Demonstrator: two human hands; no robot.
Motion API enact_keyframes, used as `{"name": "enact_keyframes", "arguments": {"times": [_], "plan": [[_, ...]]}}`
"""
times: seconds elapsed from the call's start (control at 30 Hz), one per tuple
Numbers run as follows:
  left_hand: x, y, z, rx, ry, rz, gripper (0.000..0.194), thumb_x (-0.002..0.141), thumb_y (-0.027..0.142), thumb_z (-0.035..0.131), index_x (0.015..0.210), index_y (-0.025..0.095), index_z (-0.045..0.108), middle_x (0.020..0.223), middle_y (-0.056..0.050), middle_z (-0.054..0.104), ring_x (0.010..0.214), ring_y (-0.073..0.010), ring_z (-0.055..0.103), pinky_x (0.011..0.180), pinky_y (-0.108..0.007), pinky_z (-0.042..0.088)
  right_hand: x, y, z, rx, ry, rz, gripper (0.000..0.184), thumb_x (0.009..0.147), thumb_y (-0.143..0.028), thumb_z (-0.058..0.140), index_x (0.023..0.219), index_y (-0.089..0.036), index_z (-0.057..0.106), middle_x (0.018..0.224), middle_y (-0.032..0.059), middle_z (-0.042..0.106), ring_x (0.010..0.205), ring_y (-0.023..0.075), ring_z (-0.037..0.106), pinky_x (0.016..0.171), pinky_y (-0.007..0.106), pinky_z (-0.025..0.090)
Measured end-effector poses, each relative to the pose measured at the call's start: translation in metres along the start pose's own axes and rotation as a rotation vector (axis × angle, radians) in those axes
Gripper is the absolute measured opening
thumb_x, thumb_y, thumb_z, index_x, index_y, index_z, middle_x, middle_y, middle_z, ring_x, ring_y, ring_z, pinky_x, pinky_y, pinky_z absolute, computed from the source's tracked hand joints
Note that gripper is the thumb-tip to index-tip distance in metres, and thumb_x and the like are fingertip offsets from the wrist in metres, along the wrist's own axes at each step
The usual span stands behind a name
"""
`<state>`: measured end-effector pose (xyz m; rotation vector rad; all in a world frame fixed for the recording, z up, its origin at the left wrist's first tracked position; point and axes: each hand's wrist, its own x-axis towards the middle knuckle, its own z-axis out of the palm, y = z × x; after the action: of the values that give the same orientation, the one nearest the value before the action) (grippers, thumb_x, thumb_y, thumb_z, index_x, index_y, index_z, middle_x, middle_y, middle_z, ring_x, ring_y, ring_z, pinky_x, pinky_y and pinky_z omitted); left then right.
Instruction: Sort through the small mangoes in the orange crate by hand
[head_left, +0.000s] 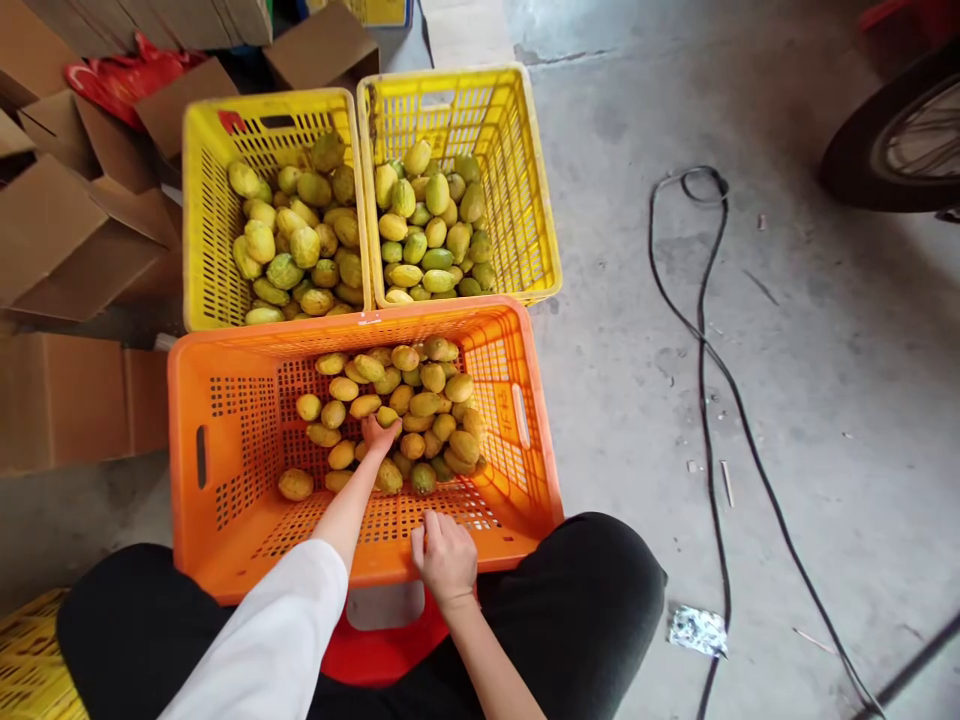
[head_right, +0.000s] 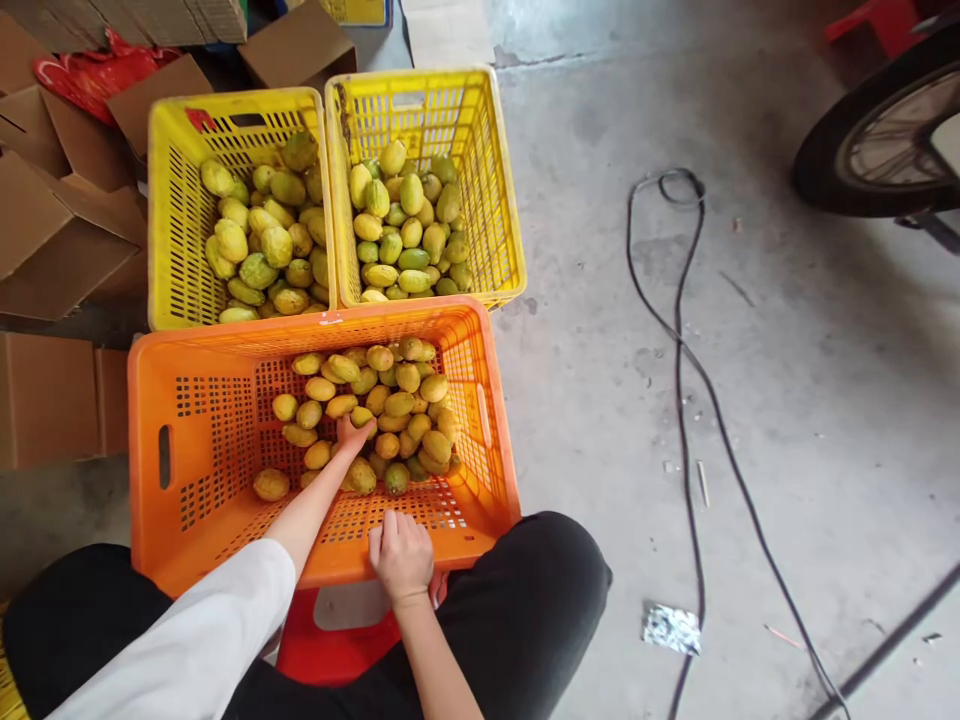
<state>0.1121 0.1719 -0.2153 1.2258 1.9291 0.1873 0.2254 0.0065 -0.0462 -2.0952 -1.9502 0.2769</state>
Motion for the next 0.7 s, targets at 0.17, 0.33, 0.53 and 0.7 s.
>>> {"name": "enact_keyframes", "arguments": {"times": [0.17, 0.33, 0.53, 0.7], "plan": [[0.023, 0.025, -0.010, 0.090, -0.021, 0.125, 0.048, 0.074, 0.025, 0.078, 0.112, 0.020, 0.049, 0.117, -0.012, 0.057, 0.116, -0.0322, 0.059, 0.100, -0.046, 0.048, 0.000, -0.001, 0.000, 0.010, 0.001, 0.013, 0.021, 0.090, -0.015, 0.047, 0.072, -0.022, 0.053, 0.060, 0.0012, 0.056, 0.059, 0.0179, 0.050, 0.064, 0.033, 0.032], [0.041, 0.043, -0.016, 0.250, -0.034, 0.200, 0.055, 0.070, 0.018, 0.079, 0.116, 0.016, 0.049, 0.130, -0.018, 0.046, 0.128, -0.0372, 0.051, 0.107, -0.048, 0.041, -0.001, -0.002, 0.000, 0.009, 0.000, 0.019, 0.021, 0.090, -0.013, 0.047, 0.072, -0.023, 0.052, 0.061, 0.0010, 0.056, 0.059, 0.0180, 0.051, 0.064, 0.033, 0.031], [0.045, 0.041, -0.023, 0.235, -0.054, 0.238, 0.062, 0.067, 0.021, 0.082, 0.122, 0.016, 0.054, 0.134, -0.018, 0.040, 0.130, -0.0368, 0.048, 0.110, -0.045, 0.038, -0.002, -0.004, -0.001, 0.024, -0.006, 0.028, 0.019, 0.089, -0.014, 0.048, 0.074, -0.022, 0.054, 0.061, 0.0010, 0.056, 0.060, 0.0184, 0.051, 0.065, 0.034, 0.031], [0.055, 0.052, -0.021, 0.172, -0.082, 0.145, 0.056, 0.070, 0.027, 0.078, 0.123, 0.022, 0.061, 0.127, -0.014, 0.054, 0.129, -0.0369, 0.048, 0.110, -0.048, 0.037, 0.000, -0.005, -0.003, 0.024, -0.036, 0.046, 0.020, 0.089, -0.014, 0.049, 0.072, -0.023, 0.052, 0.061, 0.0011, 0.056, 0.060, 0.0185, 0.050, 0.065, 0.034, 0.032]]}}
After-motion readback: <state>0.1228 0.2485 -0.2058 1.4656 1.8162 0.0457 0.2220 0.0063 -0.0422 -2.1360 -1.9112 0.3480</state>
